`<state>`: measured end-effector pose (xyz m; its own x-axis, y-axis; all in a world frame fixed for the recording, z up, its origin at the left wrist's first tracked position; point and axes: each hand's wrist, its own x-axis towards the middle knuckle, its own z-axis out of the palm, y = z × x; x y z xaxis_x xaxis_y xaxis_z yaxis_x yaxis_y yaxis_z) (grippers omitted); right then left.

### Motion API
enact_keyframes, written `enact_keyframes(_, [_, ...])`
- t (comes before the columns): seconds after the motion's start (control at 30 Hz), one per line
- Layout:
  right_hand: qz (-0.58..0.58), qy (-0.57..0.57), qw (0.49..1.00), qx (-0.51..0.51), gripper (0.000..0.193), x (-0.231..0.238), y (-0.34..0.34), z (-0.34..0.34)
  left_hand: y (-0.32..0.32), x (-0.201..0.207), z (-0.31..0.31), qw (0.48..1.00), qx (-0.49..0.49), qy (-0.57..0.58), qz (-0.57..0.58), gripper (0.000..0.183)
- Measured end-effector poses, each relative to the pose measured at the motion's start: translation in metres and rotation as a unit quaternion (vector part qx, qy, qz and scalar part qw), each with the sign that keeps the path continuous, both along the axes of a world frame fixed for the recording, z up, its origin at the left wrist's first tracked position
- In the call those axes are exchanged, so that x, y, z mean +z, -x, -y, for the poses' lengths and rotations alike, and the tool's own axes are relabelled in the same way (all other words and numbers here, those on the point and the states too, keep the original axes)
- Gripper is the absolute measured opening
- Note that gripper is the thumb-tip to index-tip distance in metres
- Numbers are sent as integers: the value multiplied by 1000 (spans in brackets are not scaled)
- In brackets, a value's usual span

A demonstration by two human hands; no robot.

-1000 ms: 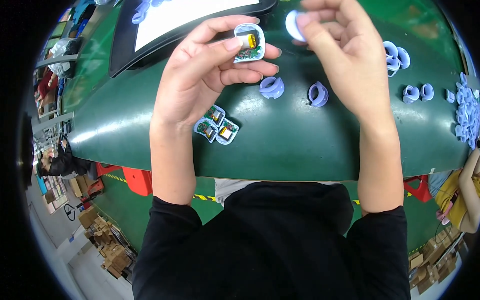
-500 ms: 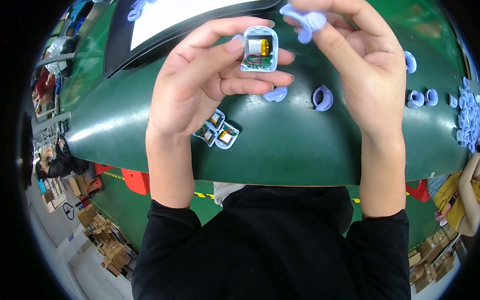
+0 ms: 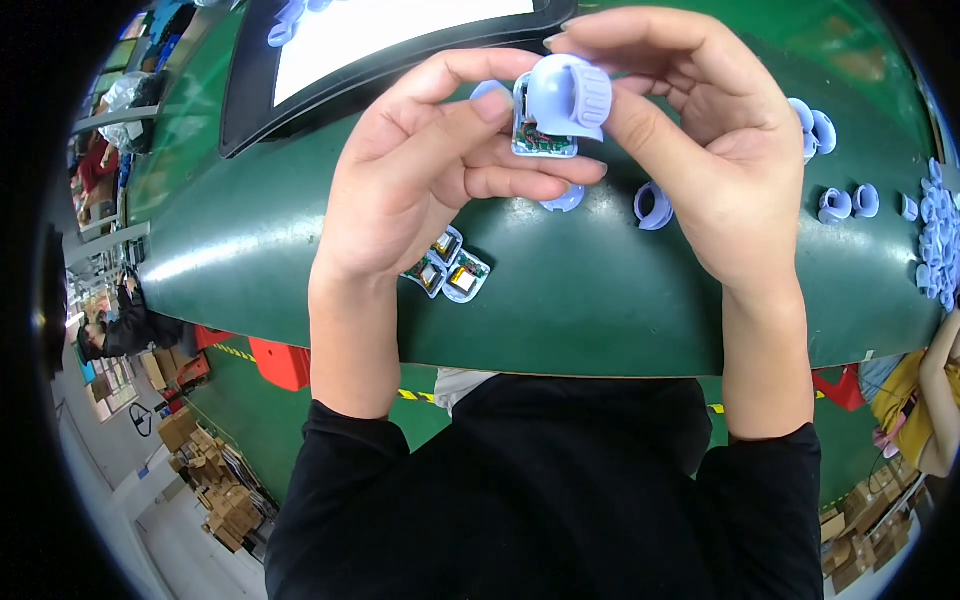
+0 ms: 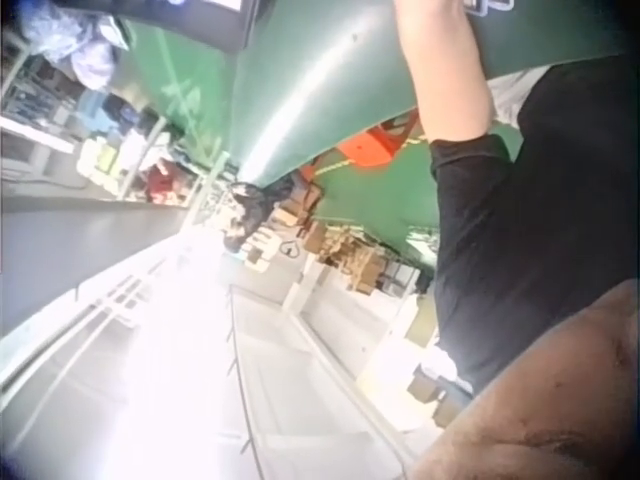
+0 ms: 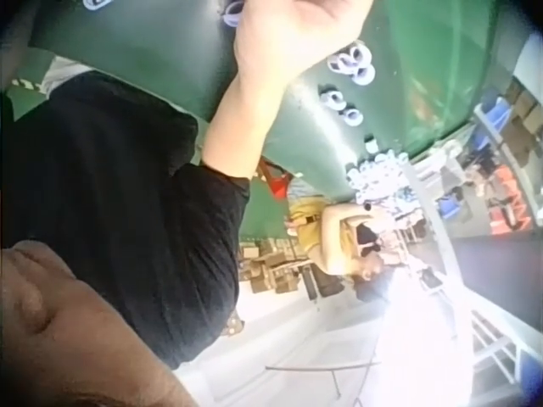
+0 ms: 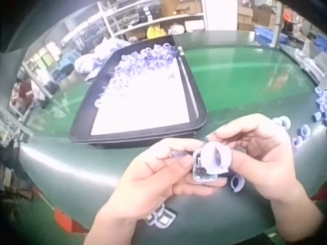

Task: Manually inserting small electronic components into plastic housings at an assembly line workstation.

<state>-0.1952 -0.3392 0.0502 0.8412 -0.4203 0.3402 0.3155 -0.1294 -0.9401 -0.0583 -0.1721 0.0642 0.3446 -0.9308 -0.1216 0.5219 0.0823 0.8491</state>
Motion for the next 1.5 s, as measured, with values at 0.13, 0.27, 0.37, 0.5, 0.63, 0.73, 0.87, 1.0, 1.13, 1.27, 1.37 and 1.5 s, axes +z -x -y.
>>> enact_keyframes(0.13, [-3,21,1000,10,31,3,0,-2,0,1,2,1000,2,11,-11,24])
enact_keyframes(0.27, [-19,79,996,-21,32,4,-1,-6,2,-2,3,1000,7,28,-8,23])
enact_keyframes(0.37, [-28,109,993,-34,32,1,-1,-6,3,-5,5,999,11,38,-12,24])
enact_keyframes(0.5, [-65,111,990,-55,36,3,0,-4,0,-8,7,998,24,60,-5,28])
enact_keyframes(0.63, [-12,1,1000,-23,37,10,1,0,-3,-14,5,997,9,72,-27,28])
enact_keyframes(0.73, [37,22,998,56,39,10,-1,0,-3,-12,6,999,9,38,-28,28])
enact_keyframes(0.87, [1,65,992,109,36,4,-1,-11,0,-14,3,997,4,48,-63,26])
enact_keyframes(1.0, [-13,-67,992,104,24,11,3,-14,-1,-20,4,995,-14,78,-64,23])
enact_keyframes(1.13, [20,-58,993,96,19,2,1,-13,5,-16,7,999,17,48,-19,24])
enact_keyframes(1.27, [23,-119,988,98,15,0,-1,-19,6,-14,2,998,41,6,49,26])
enact_keyframes(1.37, [13,-104,990,98,18,4,-4,-15,4,-6,4,995,52,13,87,26])
enact_keyframes(1.5, [6,-119,988,102,21,4,2,-14,5,-18,9,999,9,43,-21,26])
